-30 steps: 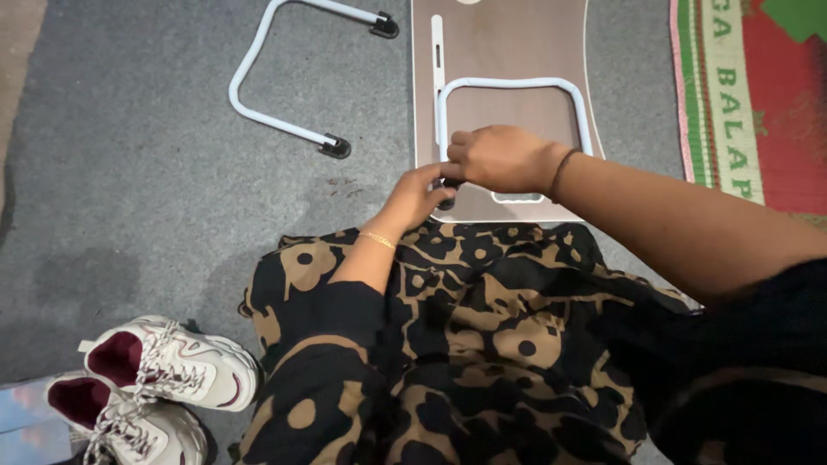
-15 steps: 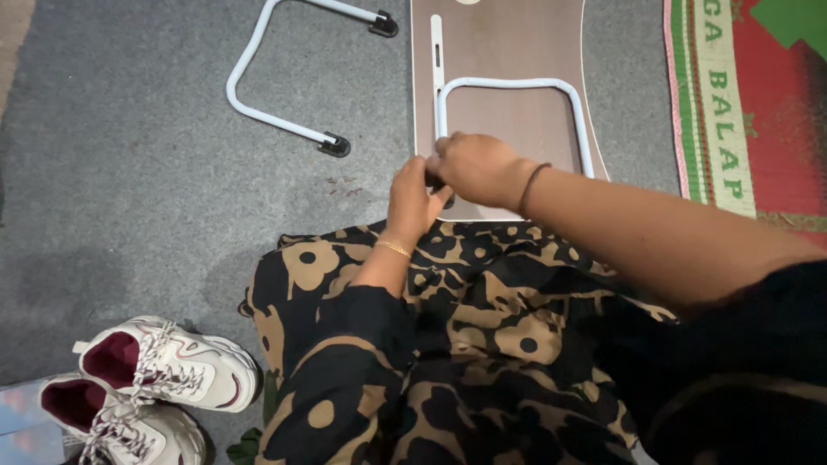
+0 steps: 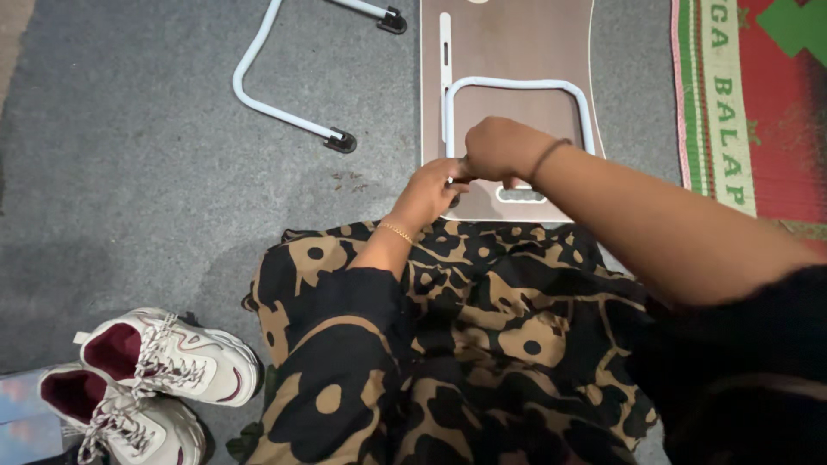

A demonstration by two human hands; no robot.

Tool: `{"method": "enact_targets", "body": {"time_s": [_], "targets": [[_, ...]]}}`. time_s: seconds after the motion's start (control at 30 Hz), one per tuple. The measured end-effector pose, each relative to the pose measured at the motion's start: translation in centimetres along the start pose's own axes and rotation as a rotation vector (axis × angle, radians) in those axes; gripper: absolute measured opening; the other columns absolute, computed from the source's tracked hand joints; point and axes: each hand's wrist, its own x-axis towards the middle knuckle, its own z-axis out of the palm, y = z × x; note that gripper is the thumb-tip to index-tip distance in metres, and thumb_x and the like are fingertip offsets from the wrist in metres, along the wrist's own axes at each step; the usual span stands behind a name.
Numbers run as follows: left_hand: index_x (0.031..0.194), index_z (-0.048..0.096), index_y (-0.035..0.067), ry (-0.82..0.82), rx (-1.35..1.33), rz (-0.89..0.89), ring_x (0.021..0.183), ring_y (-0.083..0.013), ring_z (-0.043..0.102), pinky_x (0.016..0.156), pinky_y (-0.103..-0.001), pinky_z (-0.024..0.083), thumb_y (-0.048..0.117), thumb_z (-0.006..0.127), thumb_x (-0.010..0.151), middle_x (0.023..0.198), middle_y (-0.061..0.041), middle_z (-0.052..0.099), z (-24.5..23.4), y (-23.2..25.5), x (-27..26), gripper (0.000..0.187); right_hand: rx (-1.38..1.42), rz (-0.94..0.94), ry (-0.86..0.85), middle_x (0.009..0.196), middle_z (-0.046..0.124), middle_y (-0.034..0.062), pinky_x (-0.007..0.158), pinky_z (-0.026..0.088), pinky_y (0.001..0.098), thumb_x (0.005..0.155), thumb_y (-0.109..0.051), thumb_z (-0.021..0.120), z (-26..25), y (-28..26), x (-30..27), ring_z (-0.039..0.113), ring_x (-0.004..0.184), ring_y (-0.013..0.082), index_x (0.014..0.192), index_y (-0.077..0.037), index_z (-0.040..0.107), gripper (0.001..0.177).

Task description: The person sits on the floor and attaches a white metal leg frame to a brown plastic seat using a screwdriver. They align the leg frame, insert screws, and tighten them to secure the connection.

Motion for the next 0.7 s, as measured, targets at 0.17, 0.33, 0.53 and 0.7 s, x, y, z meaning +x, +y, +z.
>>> {"method": "enact_targets", "body": {"time_s": [0.17, 0.33, 0.53, 0.7], "targets": [[0.11, 0.064, 0.001, 0.055, 0.032, -0.19, 0.099, -0.0388, 0.067, 0.086, -0.043, 0.054, 0.016, 0.078, 0.082, 0.106, -0.018, 0.068, 0.4, 0.7, 0.4, 0.034, -0.44, -0.362, 0.517, 0.11, 0.067, 0.017, 0.079, 0.059, 0.0404, 0.091, -0.031, 0.07, 3.8, -1.6, 1.7, 0.069, 0.1, 0.0333, 0.109, -0.007, 0.071, 0.03], [0.113, 0.067, 0.001, 0.197, 0.189, -0.012, 0.103, -0.0414, 0.063, 0.085, -0.05, 0.046, 0.013, 0.088, 0.068, 0.109, -0.015, 0.067, -0.1, 1.5, -0.2, 0.051, -0.576, -0.702, 0.694, 0.12, 0.061, 0.0032, 0.083, 0.057, 0.0368, 0.086, -0.02, 0.064, 4.3, 0.5, 1.3, 0.063, 0.104, 0.0284, 0.108, -0.025, 0.07, 0.023], [0.116, 0.067, 0.004, -0.079, -0.05, -0.208, 0.103, -0.0342, 0.071, 0.088, -0.04, 0.059, -0.004, 0.066, 0.086, 0.112, -0.016, 0.071, -0.8, 0.9, 0.0, 0.031, -0.525, -0.831, 0.667, 0.12, 0.06, -0.0018, 0.09, 0.054, 0.0365, 0.086, -0.016, 0.063, 2.7, 2.2, -1.7, 0.061, 0.105, 0.026, 0.111, -0.034, 0.071, 0.032], [0.111, 0.065, 0.004, 0.101, -0.005, 0.025, 0.099, -0.0368, 0.067, 0.084, -0.043, 0.056, 0.0, 0.071, 0.085, 0.106, -0.017, 0.068, 0.6, 0.4, -0.4, 0.027, -0.087, -0.225, 0.323, 0.102, 0.071, 0.0174, 0.083, 0.055, 0.0472, 0.079, -0.046, 0.081, 1.2, 1.3, -1.4, 0.068, 0.097, 0.0356, 0.123, -0.008, 0.055, 0.064]]}}
